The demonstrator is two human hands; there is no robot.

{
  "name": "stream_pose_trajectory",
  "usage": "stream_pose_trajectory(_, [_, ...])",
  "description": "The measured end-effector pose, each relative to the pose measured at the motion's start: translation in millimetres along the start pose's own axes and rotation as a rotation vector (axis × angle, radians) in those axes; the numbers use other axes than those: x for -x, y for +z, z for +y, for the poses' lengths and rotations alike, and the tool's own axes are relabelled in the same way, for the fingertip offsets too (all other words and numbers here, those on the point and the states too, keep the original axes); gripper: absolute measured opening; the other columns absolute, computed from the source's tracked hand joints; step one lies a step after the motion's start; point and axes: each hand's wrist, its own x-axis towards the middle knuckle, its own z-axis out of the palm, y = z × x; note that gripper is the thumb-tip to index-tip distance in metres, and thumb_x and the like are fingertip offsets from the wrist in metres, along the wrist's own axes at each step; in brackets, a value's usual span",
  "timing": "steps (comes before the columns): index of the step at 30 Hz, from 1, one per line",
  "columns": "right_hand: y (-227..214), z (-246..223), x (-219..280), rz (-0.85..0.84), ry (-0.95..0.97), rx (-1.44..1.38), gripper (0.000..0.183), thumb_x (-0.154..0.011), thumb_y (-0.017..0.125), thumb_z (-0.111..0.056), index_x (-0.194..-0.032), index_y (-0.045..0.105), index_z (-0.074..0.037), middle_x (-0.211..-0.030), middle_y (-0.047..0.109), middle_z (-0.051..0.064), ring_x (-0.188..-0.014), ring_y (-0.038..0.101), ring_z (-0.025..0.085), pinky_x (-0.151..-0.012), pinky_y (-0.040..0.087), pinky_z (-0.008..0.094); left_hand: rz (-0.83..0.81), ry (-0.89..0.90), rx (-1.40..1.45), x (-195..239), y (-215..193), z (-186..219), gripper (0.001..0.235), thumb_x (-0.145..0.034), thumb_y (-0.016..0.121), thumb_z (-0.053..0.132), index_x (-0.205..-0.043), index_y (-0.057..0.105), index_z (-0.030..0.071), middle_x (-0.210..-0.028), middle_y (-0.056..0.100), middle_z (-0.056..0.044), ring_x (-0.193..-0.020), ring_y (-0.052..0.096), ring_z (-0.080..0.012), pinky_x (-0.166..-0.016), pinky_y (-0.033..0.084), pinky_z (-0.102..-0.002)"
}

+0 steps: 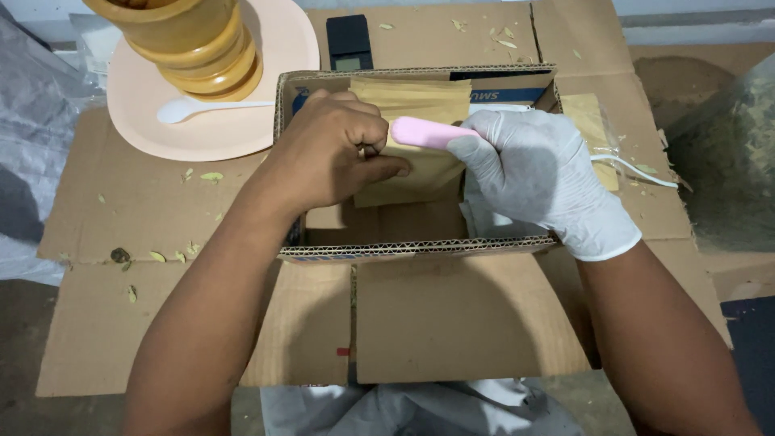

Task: Packaging tea sachets into paper envelopes and sealing them with a heat sealer

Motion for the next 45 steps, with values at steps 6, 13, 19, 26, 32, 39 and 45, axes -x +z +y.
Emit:
stream_pose_trajectory(6, [-1.4, -1.6, -1.0, -0.002, -0.004, 0.004, 0.047, -0.112, 0.037, -0.034, -0.074, 0.050, -0.009, -0.065, 0.047, 0.006, -0.057, 0.048, 0.031, -0.052, 0.033, 0.042, 0.002, 0.017, -0.040, -0.9, 0.6, -1.2, 0.057, -0.084, 0.093, 0.032, -0.059, 0.046, 0.012, -0.058, 0.050, 0.002, -0.059, 0.046, -0.0198, -0.058, 0.033, -0.035])
stream_pose_trajectory(13, [-2.5, -2.3, 0.9, -0.033, 0.007, 0.000, 0.044, -0.113, 0.041, -0.033, -0.078, 0.051, -0.009, -0.066, 0.047, 0.008, -0.059, 0.050, 0.034, -0.053, 0.033, 0.045, 0.022, 0.055, -0.006, 0.9, 4.6, -5.9, 0.053, -0.085, 0.092, 0.028, -0.062, 0.047, 0.012, -0.062, 0.051, 0.001, -0.060, 0.047, -0.0206, -0.058, 0.032, -0.037])
stream_pose_trajectory(19, [-0.5, -3.9, 4.4, -0.032, 0.003, 0.008, 0.047, -0.115, 0.040, -0.035, -0.076, 0.050, -0.010, -0.065, 0.044, 0.006, -0.056, 0.046, 0.029, -0.051, 0.032, 0.042, 0.012, 0.017, -0.012, 4.5, 5.7, -4.0, 0.056, -0.085, 0.094, 0.029, -0.060, 0.046, 0.014, -0.060, 0.051, 0.003, -0.059, 0.047, -0.0160, -0.063, 0.035, -0.033])
stream_pose_trajectory(26, [-3.2, -4.2, 1.8, -0.078, 0.079, 0.029, 0.047, -0.115, 0.044, -0.038, -0.076, 0.047, -0.012, -0.064, 0.040, 0.006, -0.057, 0.044, 0.032, -0.055, 0.032, 0.044, -0.001, -0.019, -0.014, 0.2, 4.6, -6.0, 0.056, -0.083, 0.093, 0.032, -0.061, 0.046, 0.013, -0.062, 0.052, 0.004, -0.061, 0.048, -0.0164, -0.063, 0.034, -0.034])
stream_pose_trajectory(32, [-3.7, -5.9, 2.0, -0.048, 0.065, -0.002, 0.047, -0.116, 0.046, -0.035, -0.075, 0.046, -0.011, -0.064, 0.039, 0.004, -0.057, 0.042, 0.028, -0.055, 0.031, 0.042, 0.002, -0.014, -0.011, 0.1, 3.4, -3.7, 0.054, -0.083, 0.094, 0.032, -0.060, 0.049, 0.014, -0.061, 0.054, 0.005, -0.059, 0.048, -0.0155, -0.062, 0.035, -0.033])
stream_pose_trajectory(39, [-0.6, 0.8, 1.4, -0.082, 0.068, 0.044, 0.049, -0.113, 0.040, -0.044, -0.076, 0.050, -0.012, -0.065, 0.047, 0.007, -0.059, 0.050, 0.035, -0.054, 0.032, 0.046, 0.018, 0.036, -0.017, 0.1, 4.4, -8.0, 0.057, -0.086, 0.092, 0.035, -0.062, 0.044, 0.014, -0.060, 0.049, 0.003, -0.061, 0.046, -0.0184, -0.060, 0.033, -0.035])
stream_pose_trajectory(45, [-2.2, -2.1, 1.0, -0.075, 0.087, 0.037, 0.050, -0.113, 0.040, -0.045, -0.075, 0.051, -0.013, -0.065, 0.047, 0.003, -0.058, 0.048, 0.030, -0.052, 0.032, 0.042, 0.000, 0.011, 0.001, 0.8, 5.0, -7.6, 0.057, -0.086, 0.091, 0.037, -0.061, 0.045, 0.015, -0.060, 0.048, 0.004, -0.061, 0.045, -0.0176, -0.062, 0.032, -0.034])
